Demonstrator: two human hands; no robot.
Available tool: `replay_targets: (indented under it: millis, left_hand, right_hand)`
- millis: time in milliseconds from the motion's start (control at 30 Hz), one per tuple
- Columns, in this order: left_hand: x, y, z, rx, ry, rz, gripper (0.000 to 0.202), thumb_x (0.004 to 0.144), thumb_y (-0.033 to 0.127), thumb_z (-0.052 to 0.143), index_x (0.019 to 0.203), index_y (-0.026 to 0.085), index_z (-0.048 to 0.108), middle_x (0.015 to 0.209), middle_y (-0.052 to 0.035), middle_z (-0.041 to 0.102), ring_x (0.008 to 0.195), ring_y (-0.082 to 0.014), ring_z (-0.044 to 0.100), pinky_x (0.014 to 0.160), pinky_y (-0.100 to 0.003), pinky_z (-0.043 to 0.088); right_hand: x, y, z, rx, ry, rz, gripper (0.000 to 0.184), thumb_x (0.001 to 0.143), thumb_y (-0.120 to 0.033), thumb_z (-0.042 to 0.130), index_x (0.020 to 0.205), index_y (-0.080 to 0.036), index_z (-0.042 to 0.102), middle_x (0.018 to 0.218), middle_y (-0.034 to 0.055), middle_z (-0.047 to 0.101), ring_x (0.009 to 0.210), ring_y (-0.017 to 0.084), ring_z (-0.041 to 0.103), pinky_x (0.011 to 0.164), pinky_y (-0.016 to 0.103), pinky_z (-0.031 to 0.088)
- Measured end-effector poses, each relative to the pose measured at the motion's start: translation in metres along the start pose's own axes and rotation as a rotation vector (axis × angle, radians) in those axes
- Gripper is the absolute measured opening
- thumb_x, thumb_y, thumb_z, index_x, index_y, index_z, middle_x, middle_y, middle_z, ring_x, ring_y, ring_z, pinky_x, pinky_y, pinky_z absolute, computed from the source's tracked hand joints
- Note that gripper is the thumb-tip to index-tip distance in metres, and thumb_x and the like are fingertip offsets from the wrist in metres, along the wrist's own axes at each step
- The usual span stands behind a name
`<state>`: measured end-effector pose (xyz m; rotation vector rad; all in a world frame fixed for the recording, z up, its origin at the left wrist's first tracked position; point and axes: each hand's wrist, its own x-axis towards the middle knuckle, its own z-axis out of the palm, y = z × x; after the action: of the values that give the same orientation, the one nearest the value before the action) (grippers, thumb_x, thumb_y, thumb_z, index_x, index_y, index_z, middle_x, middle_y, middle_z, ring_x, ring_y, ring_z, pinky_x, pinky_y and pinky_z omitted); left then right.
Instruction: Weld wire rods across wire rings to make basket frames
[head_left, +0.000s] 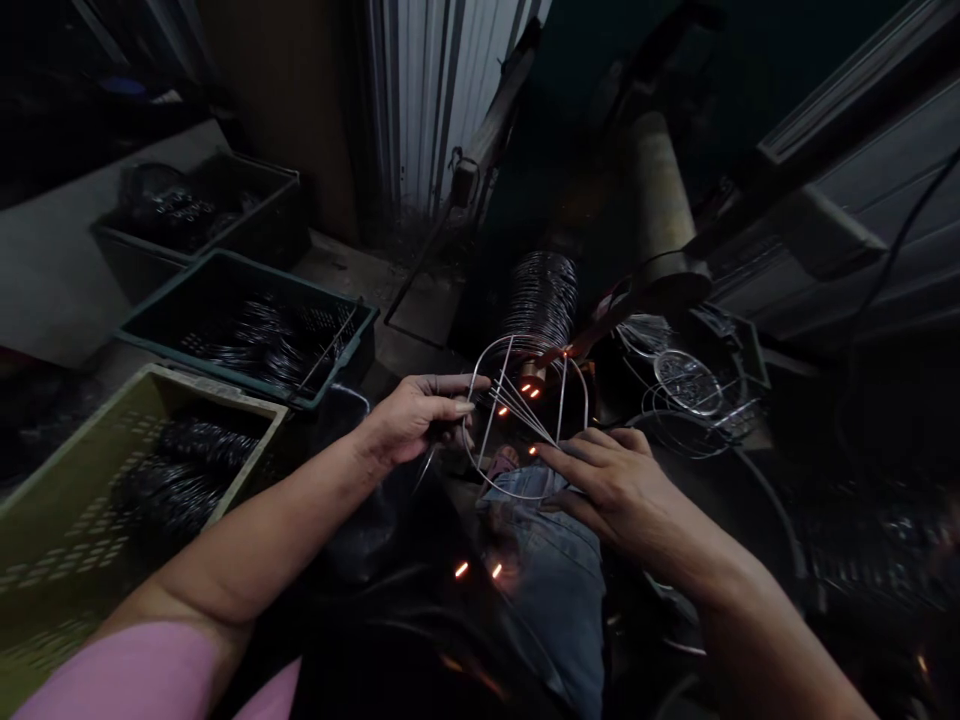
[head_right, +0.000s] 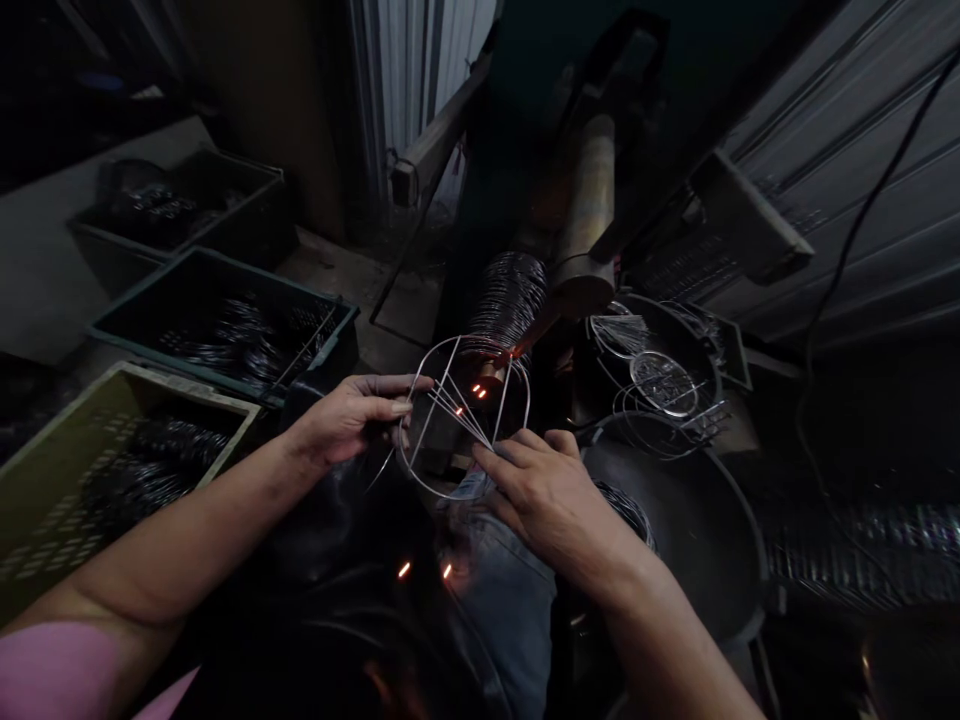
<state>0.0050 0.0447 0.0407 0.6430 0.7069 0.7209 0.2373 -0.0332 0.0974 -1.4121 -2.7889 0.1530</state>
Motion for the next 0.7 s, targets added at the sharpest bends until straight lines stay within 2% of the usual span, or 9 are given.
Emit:
replay_targets:
  millis: [133,200,300,367,500,600,700]
  left_hand:
    - [-0.002,-0.009,-0.008,-0.111,0.036,-0.027,0.031,0.077,0.022,0.059,0.107,0.012,0.061,0.07,-0.0041,0.062,0.057,-0.012,0.059,0.055,-0.025,0.048]
    - [-0.003,-0.02,-0.015,-0.202,0.041,-0.08,0.033,0.081,0.033,0.054,0.107,0.013,0.06,0.071,-0.005,0.062,0.058,-0.0131,0.06,0.056,-0.026,0.047]
    - [-0.003,-0.041,-0.024,-0.29,0.0,-0.145,0.042,0.081,0.047,0.049,0.102,0.012,0.061,0.075,-0.0071,0.062,0.059,-0.0146,0.061,0.057,-0.027,0.045]
    - [-0.005,-0.052,-0.028,-0.3,-0.063,-0.162,0.049,0.079,0.054,0.047,0.095,0.01,0.063,0.075,-0.0087,0.062,0.062,-0.0158,0.061,0.055,-0.026,0.044]
    - [-0.017,-0.059,-0.034,-0.292,-0.132,-0.163,0.061,0.074,0.063,0.046,0.093,0.008,0.065,0.079,-0.0113,0.063,0.072,-0.0191,0.061,0.058,-0.026,0.042]
    - [-0.031,-0.053,-0.037,-0.227,-0.183,-0.073,0.071,0.067,0.068,0.05,0.103,0.009,0.064,0.092,-0.0145,0.063,0.086,-0.0234,0.059,0.064,-0.028,0.042]
    - [-0.043,-0.044,-0.038,-0.12,-0.244,0.021,0.082,0.058,0.068,0.059,0.114,0.009,0.06,0.103,-0.0166,0.061,0.096,-0.0268,0.055,0.068,-0.029,0.042]
  right_hand:
    - [-0.009,-0.015,-0.017,-0.042,0.127,-0.018,0.033,0.087,-0.028,0.046,0.119,-0.018,0.051,0.101,0.0082,0.064,0.095,0.023,0.055,0.081,0.041,0.032]
    - [-0.002,-0.026,-0.025,-0.073,0.174,-0.024,0.031,0.088,-0.022,0.042,0.117,-0.019,0.052,0.104,0.0073,0.064,0.097,0.023,0.054,0.083,0.041,0.03]
    - [0.033,-0.039,-0.028,-0.147,0.168,-0.076,0.033,0.086,-0.013,0.04,0.116,-0.02,0.052,0.11,0.0053,0.062,0.099,0.022,0.051,0.085,0.042,0.026]
    - [0.065,-0.043,-0.024,-0.192,0.125,-0.177,0.03,0.086,-0.017,0.042,0.113,-0.019,0.054,0.112,0.0049,0.061,0.1,0.023,0.048,0.084,0.042,0.026]
    - [0.111,-0.044,-0.02,-0.297,-0.039,-0.233,0.015,0.084,-0.018,0.048,0.087,-0.02,0.063,0.079,0.0029,0.065,0.091,0.023,0.049,0.076,0.039,0.028]
    - [0.111,-0.043,-0.024,-0.299,-0.043,-0.226,0.01,0.081,-0.019,0.053,0.08,-0.021,0.063,0.07,0.0018,0.063,0.085,0.022,0.05,0.074,0.038,0.03]
    - [0.085,-0.041,-0.018,-0.187,0.097,-0.122,0.014,0.079,-0.018,0.051,0.085,-0.019,0.064,0.07,0.0042,0.062,0.079,0.022,0.052,0.07,0.036,0.034]
